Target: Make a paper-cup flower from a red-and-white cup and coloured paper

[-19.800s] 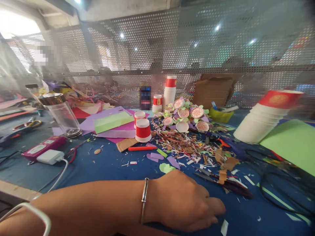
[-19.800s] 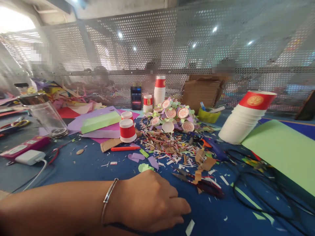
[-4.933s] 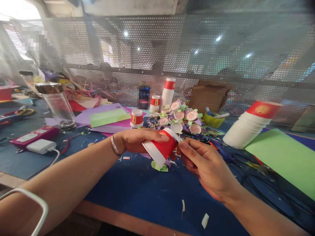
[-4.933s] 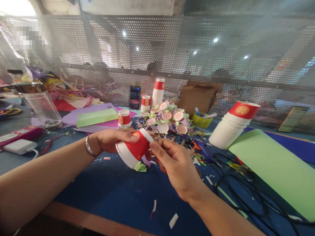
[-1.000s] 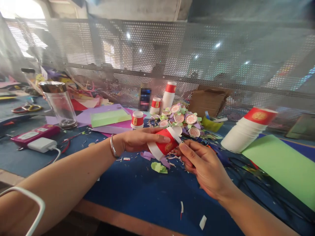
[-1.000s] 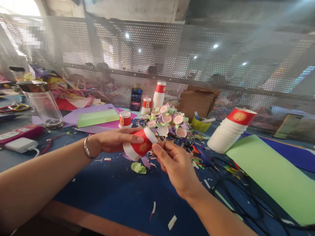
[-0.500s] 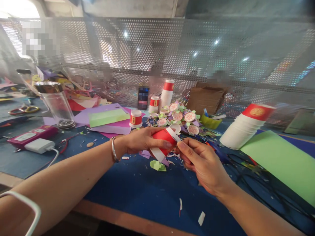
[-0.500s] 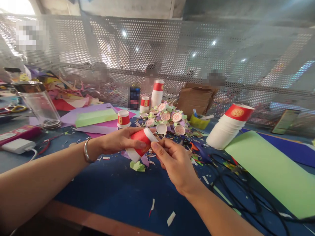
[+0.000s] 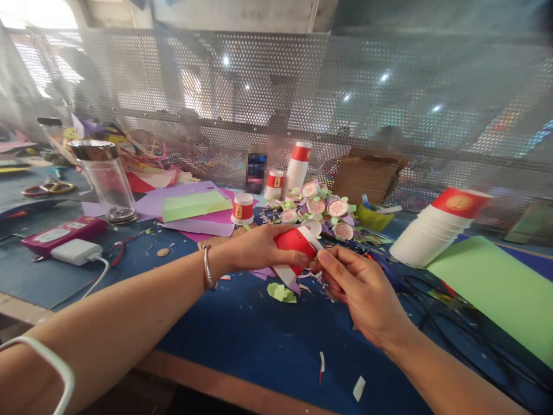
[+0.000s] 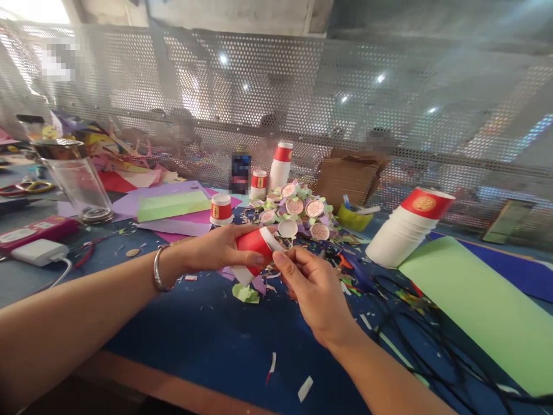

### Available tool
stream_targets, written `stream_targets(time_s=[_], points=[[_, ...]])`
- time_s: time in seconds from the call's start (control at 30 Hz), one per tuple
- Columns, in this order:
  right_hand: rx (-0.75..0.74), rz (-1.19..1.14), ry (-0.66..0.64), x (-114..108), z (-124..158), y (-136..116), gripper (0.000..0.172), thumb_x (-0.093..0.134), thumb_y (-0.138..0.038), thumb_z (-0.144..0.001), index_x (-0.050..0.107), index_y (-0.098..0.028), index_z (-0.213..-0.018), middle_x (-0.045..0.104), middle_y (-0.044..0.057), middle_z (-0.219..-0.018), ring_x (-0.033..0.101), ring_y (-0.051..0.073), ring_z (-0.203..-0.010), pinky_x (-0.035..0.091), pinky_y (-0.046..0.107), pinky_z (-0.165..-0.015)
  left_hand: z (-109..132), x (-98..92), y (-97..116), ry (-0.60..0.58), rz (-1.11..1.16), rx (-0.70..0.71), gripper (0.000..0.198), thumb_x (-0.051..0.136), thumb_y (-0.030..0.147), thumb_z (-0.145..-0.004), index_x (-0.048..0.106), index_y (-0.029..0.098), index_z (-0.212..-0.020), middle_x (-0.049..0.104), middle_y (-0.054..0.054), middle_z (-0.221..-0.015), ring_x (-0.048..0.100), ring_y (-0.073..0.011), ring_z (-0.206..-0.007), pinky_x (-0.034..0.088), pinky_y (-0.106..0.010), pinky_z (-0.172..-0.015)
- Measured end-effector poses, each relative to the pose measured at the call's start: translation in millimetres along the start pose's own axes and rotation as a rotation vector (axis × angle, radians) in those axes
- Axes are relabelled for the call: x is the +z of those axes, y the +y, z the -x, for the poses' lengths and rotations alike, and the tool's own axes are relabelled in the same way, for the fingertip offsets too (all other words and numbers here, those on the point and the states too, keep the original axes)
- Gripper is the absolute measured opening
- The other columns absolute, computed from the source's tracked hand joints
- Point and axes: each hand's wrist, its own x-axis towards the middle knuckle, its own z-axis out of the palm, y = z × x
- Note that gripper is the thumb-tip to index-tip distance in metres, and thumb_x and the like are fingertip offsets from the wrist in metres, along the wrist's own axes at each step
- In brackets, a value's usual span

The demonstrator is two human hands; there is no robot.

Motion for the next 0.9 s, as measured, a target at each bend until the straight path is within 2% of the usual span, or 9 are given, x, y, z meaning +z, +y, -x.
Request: stream_targets(time_s=[0.2,0.5,0.73,0.9], points=[[0.014,0.006,0.006,0,0,0,0.041,0.067,-0.058,-0.086,0.058,-0.019,-0.076,0.036,-0.008,-0.055,0.029,0.008,-0.049,0.021,0.023,-0.044,5,2.8,10,0.080,-0.173,-0.036,0.066,0.072,0.049,-0.078,0.058,0.023,-0.137,0.069,-0.002,-0.082,0.057,-0.0140,-0.066,0.043,-0.023,-0.057],[0.051,-0.032,0.005,5,-1,0,0.042,0.069,-0.058,-0.084,0.057,-0.019,-0.075,0.034,-0.008,-0.055,0.026,0.008,-0.050,0.018,0.023,-0.044,7,-2.7,10,0.020,-0.218,-0.055,0.061,0.069,0.055,-0.077,0.064,0.020,-0.127,0.070,-0.006,-0.087,0.056,-0.0145,-0.067,0.037,-0.022,-0.054],[0.043,-0.060,0.013,7,1,-4,0.043,0.072,-0.058,-0.082,0.057,-0.019,-0.072,0.033,-0.008,-0.055,0.026,0.008,-0.049,0.018,0.023,-0.044,10,0.5,12,0.111,-0.265,-0.034,0.073,0.071,0.053,-0.075,0.057,0.020,-0.138,0.067,-0.004,-0.078,0.053,-0.0143,-0.061,0.037,-0.024,-0.054],[0.041,-0.054,0.019,8,2,-4,0.043,0.071,-0.058,-0.082,0.057,-0.019,-0.074,0.036,-0.007,-0.056,0.028,0.008,-0.050,0.018,0.023,-0.044,11,-0.3,14,0.080,-0.285,-0.033,0.068,0.070,0.050,-0.076,0.058,0.024,-0.137,0.066,-0.003,-0.078,0.054,-0.0144,-0.061,0.035,-0.024,-0.053]])
